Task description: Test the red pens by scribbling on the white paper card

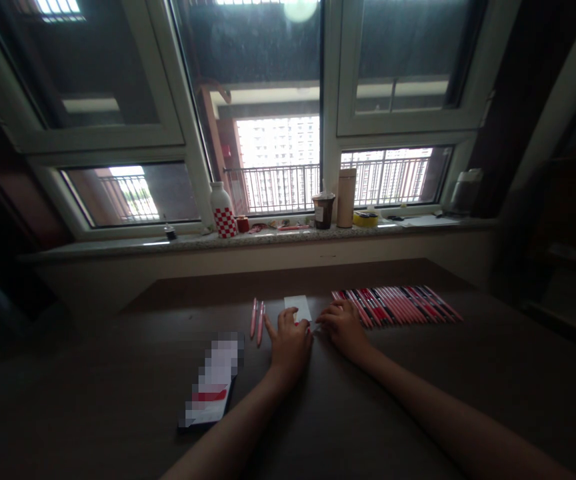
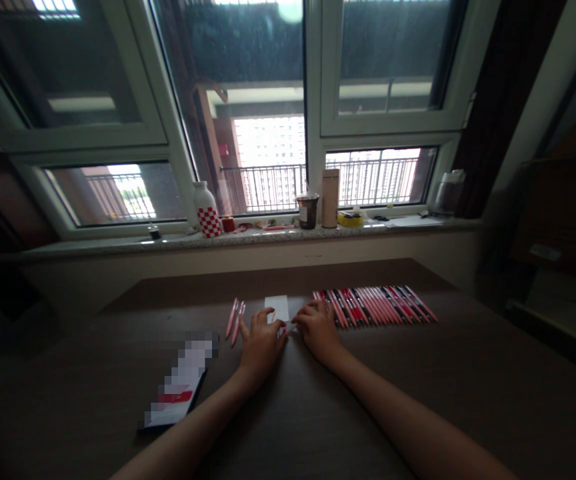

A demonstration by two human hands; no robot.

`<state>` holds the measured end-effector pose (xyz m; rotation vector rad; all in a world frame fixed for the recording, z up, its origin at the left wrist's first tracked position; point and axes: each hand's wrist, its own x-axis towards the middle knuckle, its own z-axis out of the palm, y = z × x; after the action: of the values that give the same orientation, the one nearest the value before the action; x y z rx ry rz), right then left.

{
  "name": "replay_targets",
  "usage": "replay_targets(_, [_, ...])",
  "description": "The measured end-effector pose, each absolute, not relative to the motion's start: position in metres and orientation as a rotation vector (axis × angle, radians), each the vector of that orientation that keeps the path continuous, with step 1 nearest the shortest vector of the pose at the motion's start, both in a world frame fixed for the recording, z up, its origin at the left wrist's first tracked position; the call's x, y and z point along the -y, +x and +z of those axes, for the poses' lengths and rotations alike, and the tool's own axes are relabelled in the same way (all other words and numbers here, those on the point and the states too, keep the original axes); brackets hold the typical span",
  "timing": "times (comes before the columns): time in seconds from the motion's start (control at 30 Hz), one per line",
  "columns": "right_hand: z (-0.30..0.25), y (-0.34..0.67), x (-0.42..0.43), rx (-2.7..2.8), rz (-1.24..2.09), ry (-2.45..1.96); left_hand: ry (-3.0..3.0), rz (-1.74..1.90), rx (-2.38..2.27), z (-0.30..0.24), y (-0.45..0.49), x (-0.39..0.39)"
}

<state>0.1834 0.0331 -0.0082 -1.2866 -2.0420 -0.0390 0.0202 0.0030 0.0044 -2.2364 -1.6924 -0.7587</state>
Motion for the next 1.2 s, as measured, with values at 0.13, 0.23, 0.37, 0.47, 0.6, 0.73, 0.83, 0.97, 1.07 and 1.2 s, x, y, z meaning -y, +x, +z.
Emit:
replay_targets(0.13, [-0.008,0.1833,-0.0327,2.024,-0.055,-1.323,-2.279,-0.76,1.688,0.0037,0.02,-0.0044])
replay_targets(0.23, [-0.0078,0.1836,-0.0325,2.005,-0.067,-1.345,-2.299,-0.751,1.692,0.0044,0.0198,-0.0042])
replay_targets(0.37, [-0.0075,0.184,-0.0325,1.999,-0.065,-1.358,-2.301,-0.758,1.678,0.0044,0.0196,-0.0036])
replay_targets(0.47, [-0.0077,0.1839,-0.0329,2.005,-0.055,-1.366,-2.3,-0.767,1.672,0.0037,0.0194,-0.0039])
replay_targets(0.6, [-0.0079,0.1834,-0.0328,2.01,-0.045,-1.369,-2.318,-0.766,1.68,0.0038,0.0192,-0.0041])
replay_targets(0.73, [-0.0082,0.1831,-0.0322,2.012,-0.044,-1.369,-2.307,-0.768,1.692,0.0047,0.0192,-0.0034])
replay_targets(0.83, [-0.0089,0.183,-0.0327,2.006,-0.038,-1.363,-2.276,-0.771,1.697,0.0058,0.0192,-0.0025])
replay_targets(0.97, [-0.0091,0.1832,-0.0335,1.991,-0.036,-1.373,-2.25,-0.766,1.715,0.0073,0.0194,-0.0013])
replay_targets(1.07, [-0.0077,0.1829,-0.0327,1.974,-0.053,-1.4,-2.246,-0.763,1.708,0.007,0.0196,-0.0011])
replay_targets(1.2, [-0.0051,0.1815,-0.0306,1.977,-0.077,-1.442,-2.252,-0.763,1.707,0.0065,0.0196,-0.0012])
